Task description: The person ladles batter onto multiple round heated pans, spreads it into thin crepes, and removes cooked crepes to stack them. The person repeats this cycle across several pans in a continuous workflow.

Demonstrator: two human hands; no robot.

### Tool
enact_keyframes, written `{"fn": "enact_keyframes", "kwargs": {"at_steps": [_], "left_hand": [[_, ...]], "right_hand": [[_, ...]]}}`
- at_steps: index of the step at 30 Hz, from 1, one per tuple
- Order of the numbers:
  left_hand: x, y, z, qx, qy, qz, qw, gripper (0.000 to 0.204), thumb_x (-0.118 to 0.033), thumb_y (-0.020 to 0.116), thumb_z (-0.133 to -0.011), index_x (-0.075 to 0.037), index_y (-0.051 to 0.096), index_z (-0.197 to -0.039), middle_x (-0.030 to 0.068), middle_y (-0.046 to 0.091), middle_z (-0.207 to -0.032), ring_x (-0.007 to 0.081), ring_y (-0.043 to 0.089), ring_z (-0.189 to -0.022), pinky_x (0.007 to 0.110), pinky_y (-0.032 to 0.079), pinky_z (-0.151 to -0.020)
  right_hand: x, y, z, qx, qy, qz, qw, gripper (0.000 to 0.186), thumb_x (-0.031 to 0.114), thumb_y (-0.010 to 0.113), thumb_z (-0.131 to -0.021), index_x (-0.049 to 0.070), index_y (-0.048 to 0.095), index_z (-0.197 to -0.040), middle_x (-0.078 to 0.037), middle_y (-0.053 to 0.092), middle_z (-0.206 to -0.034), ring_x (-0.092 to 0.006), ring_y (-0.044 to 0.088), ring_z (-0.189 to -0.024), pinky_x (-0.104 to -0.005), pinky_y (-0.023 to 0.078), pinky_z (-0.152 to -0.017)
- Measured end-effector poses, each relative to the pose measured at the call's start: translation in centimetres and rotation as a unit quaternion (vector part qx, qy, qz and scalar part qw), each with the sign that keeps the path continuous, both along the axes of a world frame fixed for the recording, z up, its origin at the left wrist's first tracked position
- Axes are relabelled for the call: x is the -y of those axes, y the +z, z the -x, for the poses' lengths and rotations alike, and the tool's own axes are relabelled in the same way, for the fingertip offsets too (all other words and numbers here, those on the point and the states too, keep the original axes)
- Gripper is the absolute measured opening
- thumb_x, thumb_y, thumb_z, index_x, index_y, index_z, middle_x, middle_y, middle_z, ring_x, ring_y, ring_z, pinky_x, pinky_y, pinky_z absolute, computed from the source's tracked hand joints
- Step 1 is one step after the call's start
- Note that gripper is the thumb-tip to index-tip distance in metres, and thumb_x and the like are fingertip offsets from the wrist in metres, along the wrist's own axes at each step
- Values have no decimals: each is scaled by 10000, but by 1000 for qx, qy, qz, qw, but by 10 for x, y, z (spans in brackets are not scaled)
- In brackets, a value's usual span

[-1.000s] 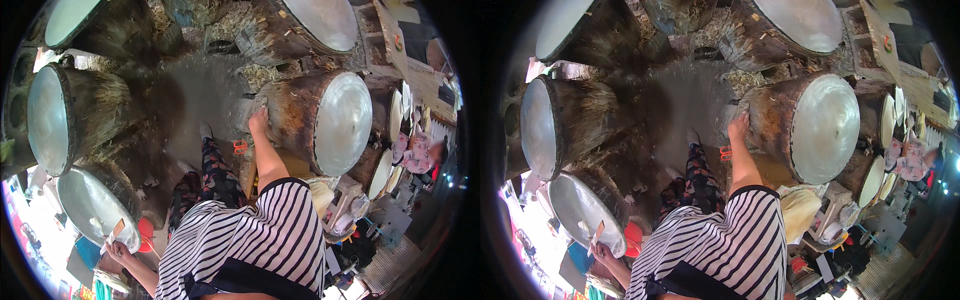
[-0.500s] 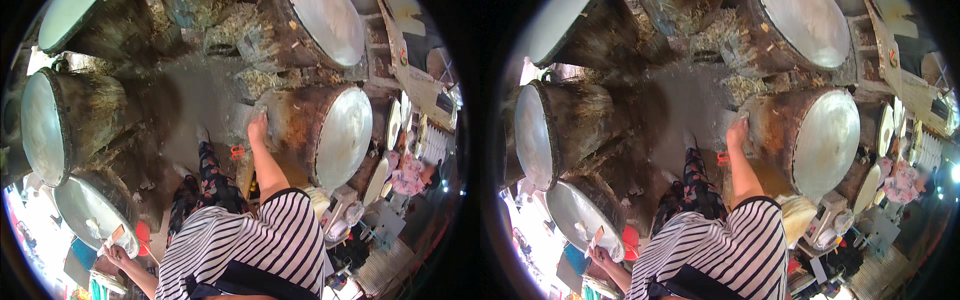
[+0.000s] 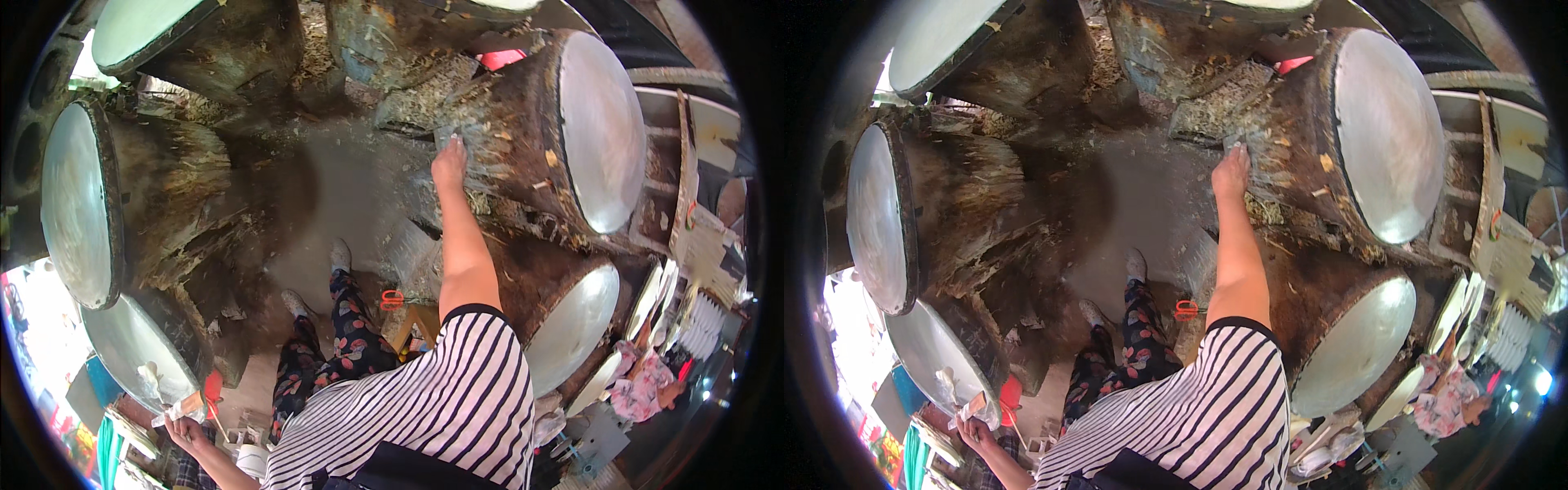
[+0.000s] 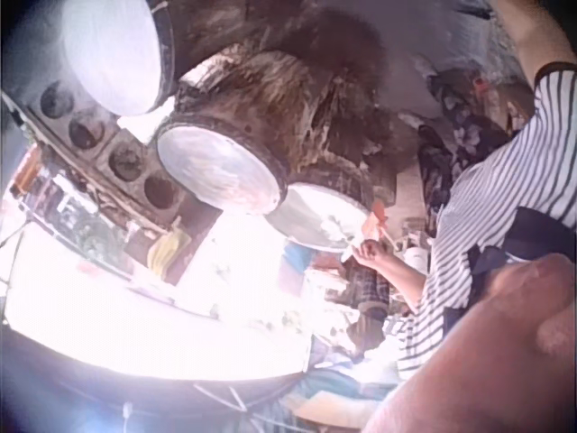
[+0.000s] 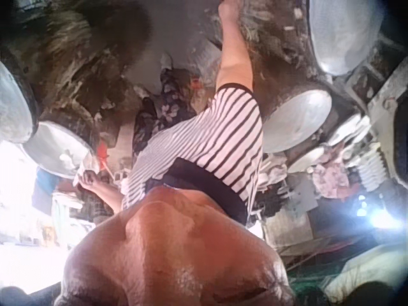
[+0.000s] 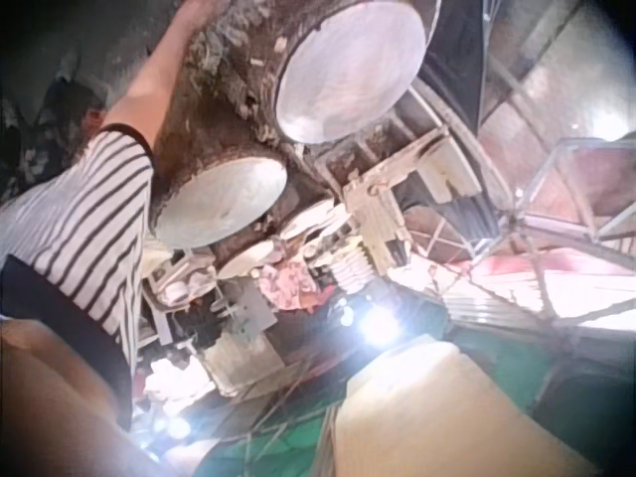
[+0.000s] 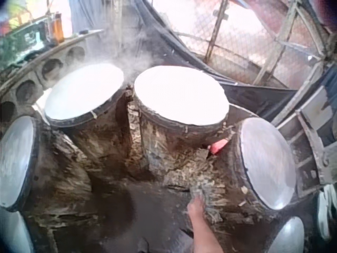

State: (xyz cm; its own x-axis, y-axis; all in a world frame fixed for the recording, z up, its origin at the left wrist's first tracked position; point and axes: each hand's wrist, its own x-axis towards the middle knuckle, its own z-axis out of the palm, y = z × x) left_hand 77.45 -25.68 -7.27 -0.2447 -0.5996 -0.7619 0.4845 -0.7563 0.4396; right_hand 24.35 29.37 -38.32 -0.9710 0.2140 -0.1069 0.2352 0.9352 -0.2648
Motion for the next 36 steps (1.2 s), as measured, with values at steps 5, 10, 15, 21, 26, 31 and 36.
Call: {"fn": "enact_keyframes", "kwargs": {"at_steps": [5, 10, 15, 21, 26, 31, 36], "left_hand": [[3, -5, -19, -3, -6, 20, 1000, 276, -174, 387, -973, 56, 453, -1110, -12, 321, -471, 69, 278, -349, 197, 267, -348], [19, -20, -51, -3, -18, 56, 998, 282, -142, 398, -966, 38, 426, -1181, -32, 346, -532, 41, 286, -385, 182, 258, -344], [22, -18, -35, -9, 12, 15, 1000, 147, -153, 404, -965, -21, 423, -903, -17, 339, -489, 62, 286, -359, 202, 263, -350], [6, -4, -31, -32, -8, 56, 998, 254, -160, 375, -975, 35, 433, -1128, -30, 315, -509, 54, 265, -379, 186, 266, -355], [6, -1, -34, -45, -9, 46, 998, 260, -171, 353, -981, 46, 432, -1100, -23, 330, -508, 60, 283, -366, 192, 277, -351], [-9, 5, 1, 9, 10, 61, 998, 244, -170, 351, -979, 41, 441, -1061, -12, 361, -500, 62, 307, -356, 189, 283, -342], [-1, -4, -63, -65, -17, 79, 995, 318, -112, 304, -965, 29, 411, -1230, -4, 428, -542, 59, 343, -373, 176, 317, -344]], "right_hand": [[2, -2, -2, -2, 24, -24, 999, 406, 111, 451, -881, -29, 427, -1261, -179, 352, -1389, -338, 346, -1258, -388, 336, -1020], [2, -6, 4, 8, 39, -48, 998, 383, 109, 439, -884, -26, 454, -1242, -174, 339, -1400, -330, 343, -1260, -375, 344, -1019], [-26, -59, 9, 51, 67, -137, 987, 388, 138, 412, -872, -11, 490, -1222, -203, 414, -1337, -335, 418, -1196, -395, 358, -989], [-16, -11, 1, 67, -35, 23, 997, 360, 157, 464, -881, 6, 530, -1201, -206, 421, -1328, -320, 477, -1143, -376, 386, -983], [-3, -29, 8, 27, -470, 556, 685, 424, 186, 423, -923, -40, 383, -1279, -265, 499, -1201, -337, 573, -1002, -387, 474, -863], [-9, -45, 33, -133, -499, 683, 517, 418, 181, 426, -937, -85, 371, -1256, -229, 559, -1120, -297, 593, -962, -387, 510, -796], [-16, -75, 41, -13, -444, 694, 566, 410, 170, 397, -929, 9, 363, -1304, -139, 472, -1188, -251, 470, -1102, -373, 403, -899]]}}
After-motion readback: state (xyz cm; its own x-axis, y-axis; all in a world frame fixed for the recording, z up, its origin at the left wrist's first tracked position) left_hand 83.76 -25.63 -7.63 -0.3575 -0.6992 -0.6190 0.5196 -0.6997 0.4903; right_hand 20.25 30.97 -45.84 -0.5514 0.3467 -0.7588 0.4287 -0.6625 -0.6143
